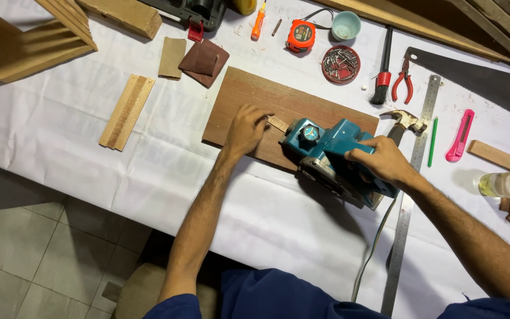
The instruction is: Making furniture using wood and power tools
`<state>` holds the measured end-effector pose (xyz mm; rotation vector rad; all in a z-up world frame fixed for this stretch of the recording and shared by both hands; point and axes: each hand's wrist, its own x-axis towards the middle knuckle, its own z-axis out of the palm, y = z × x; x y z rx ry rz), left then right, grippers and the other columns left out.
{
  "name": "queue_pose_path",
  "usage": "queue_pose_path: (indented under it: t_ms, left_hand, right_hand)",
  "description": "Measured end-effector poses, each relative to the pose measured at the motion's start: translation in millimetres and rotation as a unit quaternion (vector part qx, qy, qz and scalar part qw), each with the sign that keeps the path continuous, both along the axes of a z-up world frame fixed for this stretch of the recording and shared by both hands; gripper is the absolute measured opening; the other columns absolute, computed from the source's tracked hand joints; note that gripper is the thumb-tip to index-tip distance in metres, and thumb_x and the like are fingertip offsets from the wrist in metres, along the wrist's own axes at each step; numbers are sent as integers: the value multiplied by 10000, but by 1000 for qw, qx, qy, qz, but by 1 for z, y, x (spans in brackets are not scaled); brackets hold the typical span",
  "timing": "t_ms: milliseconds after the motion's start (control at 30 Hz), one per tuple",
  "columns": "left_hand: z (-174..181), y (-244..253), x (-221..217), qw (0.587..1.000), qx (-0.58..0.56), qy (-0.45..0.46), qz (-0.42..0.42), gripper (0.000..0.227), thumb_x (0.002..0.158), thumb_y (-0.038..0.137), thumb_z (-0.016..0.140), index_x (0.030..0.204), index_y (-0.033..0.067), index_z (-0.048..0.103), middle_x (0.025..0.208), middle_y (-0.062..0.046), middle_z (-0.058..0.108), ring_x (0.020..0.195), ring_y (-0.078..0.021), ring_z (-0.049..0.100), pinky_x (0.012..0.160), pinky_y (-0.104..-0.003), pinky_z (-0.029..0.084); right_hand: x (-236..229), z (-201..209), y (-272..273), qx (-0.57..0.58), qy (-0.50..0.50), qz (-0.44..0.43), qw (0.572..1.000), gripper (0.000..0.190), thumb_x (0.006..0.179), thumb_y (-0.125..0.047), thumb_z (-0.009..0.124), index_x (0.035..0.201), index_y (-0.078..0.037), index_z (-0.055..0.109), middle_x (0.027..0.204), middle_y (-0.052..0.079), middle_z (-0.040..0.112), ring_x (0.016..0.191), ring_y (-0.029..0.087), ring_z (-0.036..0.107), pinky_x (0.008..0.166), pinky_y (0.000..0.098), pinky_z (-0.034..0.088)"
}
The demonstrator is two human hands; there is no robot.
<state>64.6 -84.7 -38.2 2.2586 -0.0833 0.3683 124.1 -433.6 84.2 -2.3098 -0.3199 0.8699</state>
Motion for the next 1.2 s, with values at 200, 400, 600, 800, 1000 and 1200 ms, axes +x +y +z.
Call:
queue_pose_path:
  t_ms: [200,400,600,800,1000,1200]
  left_hand:
    - [24,34,-3,999,-11,25,42,199,986,112,612,1094,46,766,1052,-94,744,1026,-242,623,898,-383,533]
    - [5,48,-1,998,39,9,46,256,959,94,627,1174,25,749,1102,-113,769,1057,-271,644,966,-430,507]
    - [13,41,2,995,-16,90,34,302,991,63,556,1255,44,702,1096,-100,778,1070,-262,647,970,-415,517]
    - [26,56,1,996,-23,82,22,304,998,67,553,1271,51,686,1090,-85,770,1066,-258,656,988,-422,516]
    - [54,75,-18,991,-94,66,63,298,960,138,627,1239,48,686,1204,-114,696,1163,-263,592,939,-366,577]
    - [60,96,-38,994,-51,48,80,295,952,148,665,1227,53,713,1159,-117,725,1155,-274,607,988,-403,526]
  right_hand:
    - [7,-4,20,-1,-3,10,1000,366,854,-368,663,878,-48,841,594,112,713,483,165,636,516,316,526]
    - [10,-1,36,-11,2,7,1000,361,855,-370,669,895,-59,850,611,117,722,506,171,637,530,322,515]
    - [13,1,53,-10,1,8,1000,362,857,-374,665,900,-63,847,611,98,724,504,163,635,520,316,502]
    - [20,-1,81,-23,-6,11,1000,363,858,-388,665,908,-78,848,614,98,711,509,160,633,523,313,492]
    - [21,8,117,-14,-2,1,1000,363,855,-379,663,892,-62,835,609,104,705,503,168,639,517,322,507]
    - [26,13,151,-10,-1,13,1000,366,861,-376,664,902,-58,840,597,109,695,494,164,625,518,330,496]
